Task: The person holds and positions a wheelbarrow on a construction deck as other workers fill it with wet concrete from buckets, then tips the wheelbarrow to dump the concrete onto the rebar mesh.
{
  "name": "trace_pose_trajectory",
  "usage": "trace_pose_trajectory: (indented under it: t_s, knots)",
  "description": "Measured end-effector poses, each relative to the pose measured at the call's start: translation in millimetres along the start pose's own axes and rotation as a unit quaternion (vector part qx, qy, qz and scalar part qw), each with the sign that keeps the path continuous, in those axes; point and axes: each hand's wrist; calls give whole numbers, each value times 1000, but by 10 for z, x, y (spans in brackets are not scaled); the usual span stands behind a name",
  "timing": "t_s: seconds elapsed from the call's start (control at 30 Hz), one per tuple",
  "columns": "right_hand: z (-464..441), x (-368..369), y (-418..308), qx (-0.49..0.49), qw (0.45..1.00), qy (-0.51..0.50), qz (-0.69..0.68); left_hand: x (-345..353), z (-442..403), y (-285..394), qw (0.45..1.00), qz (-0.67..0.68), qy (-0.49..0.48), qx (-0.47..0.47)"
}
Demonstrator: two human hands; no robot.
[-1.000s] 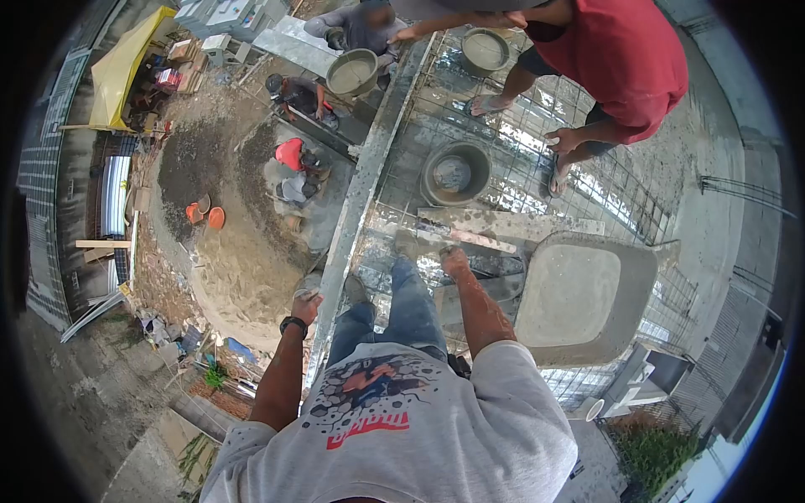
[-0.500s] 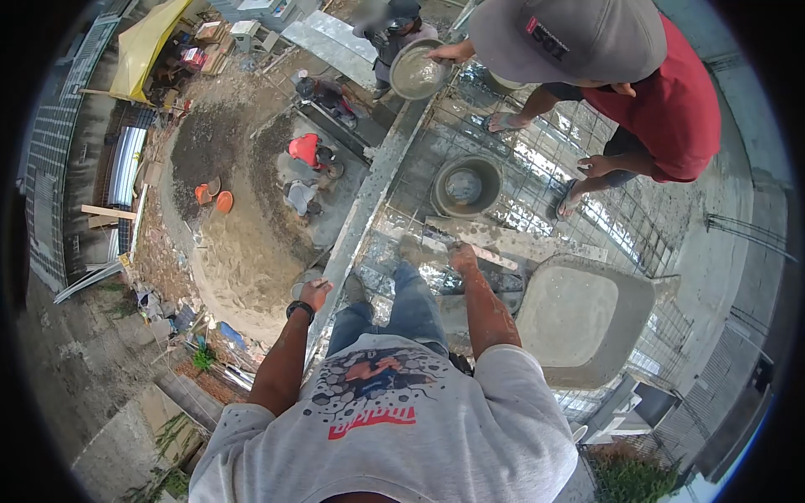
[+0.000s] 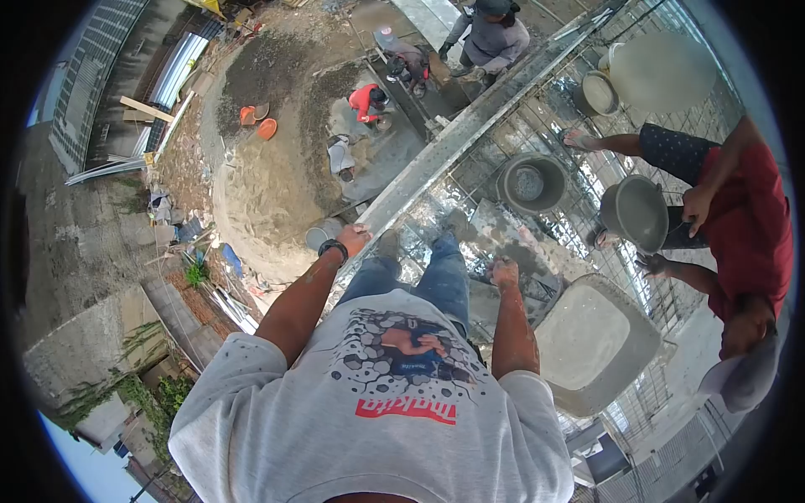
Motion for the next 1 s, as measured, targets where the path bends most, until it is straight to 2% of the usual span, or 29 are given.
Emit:
trace_pose_trajectory:
  t_s: [0.1,0.2,0.27,0.3,0.33,0.37,0.4,0.43,0.47,0.53,0.57,0.6,0.7,0.77,0.8,0.87,0.9,1.0]
  knots:
    - [86,140,164,-22,999,29,21,-91,-14,-312,996,-70,-11,52]
    - [-230,280,649,-67,995,34,-60,-151,-70,-674,996,-70,-30,47]
    - [-258,352,827,-68,997,32,-19,-275,17,-664,998,-24,-50,23]
    - [-515,430,1078,-122,987,72,81,-323,37,-634,996,-60,-54,32]
    - [-549,462,1169,-136,979,91,120,-376,44,-663,993,-96,-55,42]
    - [-571,492,1250,-149,970,111,158,-387,-67,-870,995,-51,-61,53]
    - [-428,572,1180,-129,977,111,132,-444,4,-757,995,-51,-66,55]
    - [-454,626,1225,-148,969,132,147,-478,-158,-909,988,-104,-88,76]
    - [-504,689,1299,-166,961,152,161,-523,-141,-809,989,-98,-98,55]
    - [-218,781,1158,-127,971,168,111,-562,-302,-867,987,-105,-95,72]
    - [-451,864,1349,-143,966,161,144,-573,-468,-1026,990,-66,-103,72]
    - [-283,857,1256,-105,976,151,117,-572,-633,-1145,991,-29,-114,69]
    - [-512,988,1538,-199,885,242,344,-567,-828,-1018,989,-26,-141,39]
    - [-36,843,1212,-121,922,223,292,-555,-681,-602,984,-83,-147,46]
    - [69,786,1157,-115,925,219,288,-533,-558,-381,982,-110,-145,47]
    - [166,736,1122,-106,932,204,281,-478,-561,-254,981,-80,-152,88]
    - [150,722,1162,-128,936,188,270,-462,-545,-204,980,-65,-154,106]
    - [5,709,1412,-171,936,159,265,-433,-395,117,978,-144,-128,79]
Point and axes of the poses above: each hand's wrist, its own z-axis away from the middle knuckle, its own x-axis out of the palm, y = z × x, and after that the axes turned 11 degrees about z, right-handed
